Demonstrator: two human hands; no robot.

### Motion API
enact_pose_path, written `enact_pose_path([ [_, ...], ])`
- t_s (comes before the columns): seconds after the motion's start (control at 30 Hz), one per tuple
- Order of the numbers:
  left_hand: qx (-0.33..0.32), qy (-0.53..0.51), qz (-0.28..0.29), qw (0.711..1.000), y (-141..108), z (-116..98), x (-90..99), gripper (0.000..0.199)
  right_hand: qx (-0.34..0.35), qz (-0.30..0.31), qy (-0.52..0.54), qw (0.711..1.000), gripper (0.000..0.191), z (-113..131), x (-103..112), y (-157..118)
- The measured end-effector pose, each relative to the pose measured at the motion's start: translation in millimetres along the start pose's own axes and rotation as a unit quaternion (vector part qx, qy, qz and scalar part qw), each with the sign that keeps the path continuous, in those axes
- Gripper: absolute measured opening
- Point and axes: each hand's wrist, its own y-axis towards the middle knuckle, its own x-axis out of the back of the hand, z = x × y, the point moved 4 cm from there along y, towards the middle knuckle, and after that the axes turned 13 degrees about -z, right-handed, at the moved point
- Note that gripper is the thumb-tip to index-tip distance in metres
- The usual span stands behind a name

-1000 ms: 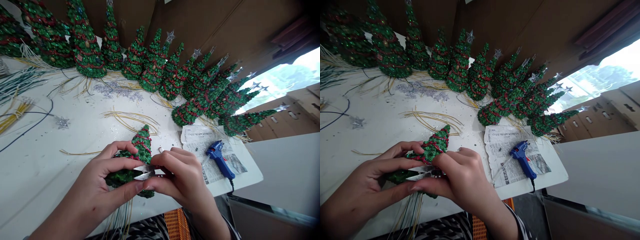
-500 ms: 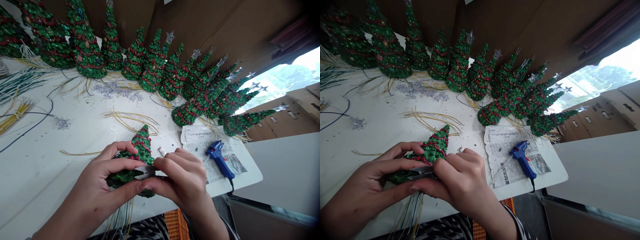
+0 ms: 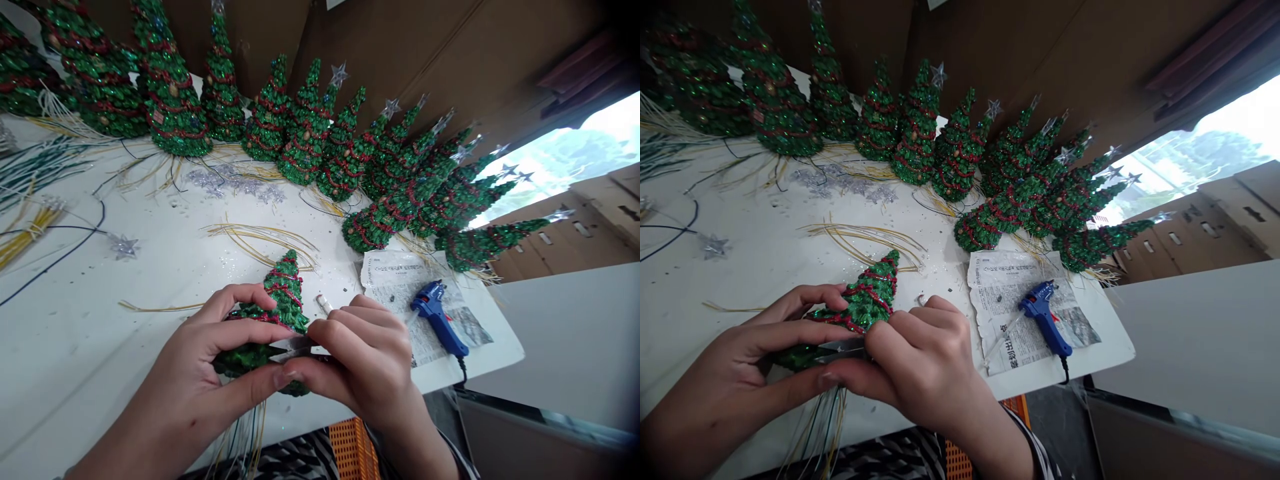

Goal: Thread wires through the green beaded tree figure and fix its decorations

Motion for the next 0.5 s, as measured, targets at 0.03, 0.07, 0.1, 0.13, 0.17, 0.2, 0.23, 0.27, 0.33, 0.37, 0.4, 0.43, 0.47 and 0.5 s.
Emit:
enact_pose_path([
  [0.03,-0.001,0.002,0.002,1.000,-0.1,-0.1,-0.3,0.011,0.002,0.003,0.001,1.000,0.056,0.0,0.0,0.2],
  [0.07,-0.003,0.003,0.003,1.000,-0.1,0.0,-0.3,0.011,0.003,0.004,0.003,1.000,0.056,0.0,0.1,0.4],
  [0.1,-0.006,0.004,0.003,1.000,0.1,0.5,-0.1,0.011,0.004,0.004,0.005,1.000,0.056,-0.1,0.2,0.6],
  [0.13,-0.011,0.005,0.002,1.000,0.5,1.2,0.4,0.011,0.005,0.004,0.008,1.000,0.056,-0.2,0.4,0.8],
  [0.17,-0.027,0.007,0.006,1.000,0.8,1.6,0.6,0.011,0.006,0.004,0.010,1.000,0.056,-0.3,0.4,0.8],
  [0.2,-0.047,0.011,0.010,0.999,1.1,1.9,0.8,0.011,0.008,0.003,0.010,1.000,0.056,-0.4,0.5,0.8],
  [0.23,-0.068,0.016,0.010,0.998,1.5,2.3,1.1,0.012,0.010,0.002,0.010,1.000,0.056,-0.6,0.5,0.8],
  [0.27,-0.088,0.022,0.007,0.996,1.7,2.6,1.4,0.012,0.011,0.000,0.009,1.000,0.055,-0.7,0.5,0.7],
  [0.33,-0.123,0.035,0.004,0.992,1.9,3.0,1.0,0.012,0.009,0.002,0.012,1.000,0.054,-1.4,-0.2,0.3],
  [0.37,-0.135,0.036,-0.004,0.990,2.1,3.0,1.1,0.011,0.005,0.002,0.014,1.000,0.054,-1.9,-0.6,0.1],
  [0.4,-0.143,0.035,-0.012,0.989,2.5,3.2,1.3,0.010,-0.001,0.001,0.018,1.000,0.054,-2.6,-0.9,-0.1],
  [0.43,-0.152,0.034,-0.014,0.988,2.8,3.1,1.3,0.010,-0.009,0.001,0.022,1.000,0.054,-3.4,-1.2,-0.2],
  [0.47,-0.154,0.034,-0.020,0.987,3.6,3.5,1.9,0.009,-0.018,-0.001,0.028,0.999,0.054,-4.3,-1.3,-0.2],
  [0.5,-0.154,0.036,-0.025,0.987,4.4,4.1,2.8,0.010,-0.030,-0.005,0.036,0.999,0.053,-5.3,-0.8,-0.1],
])
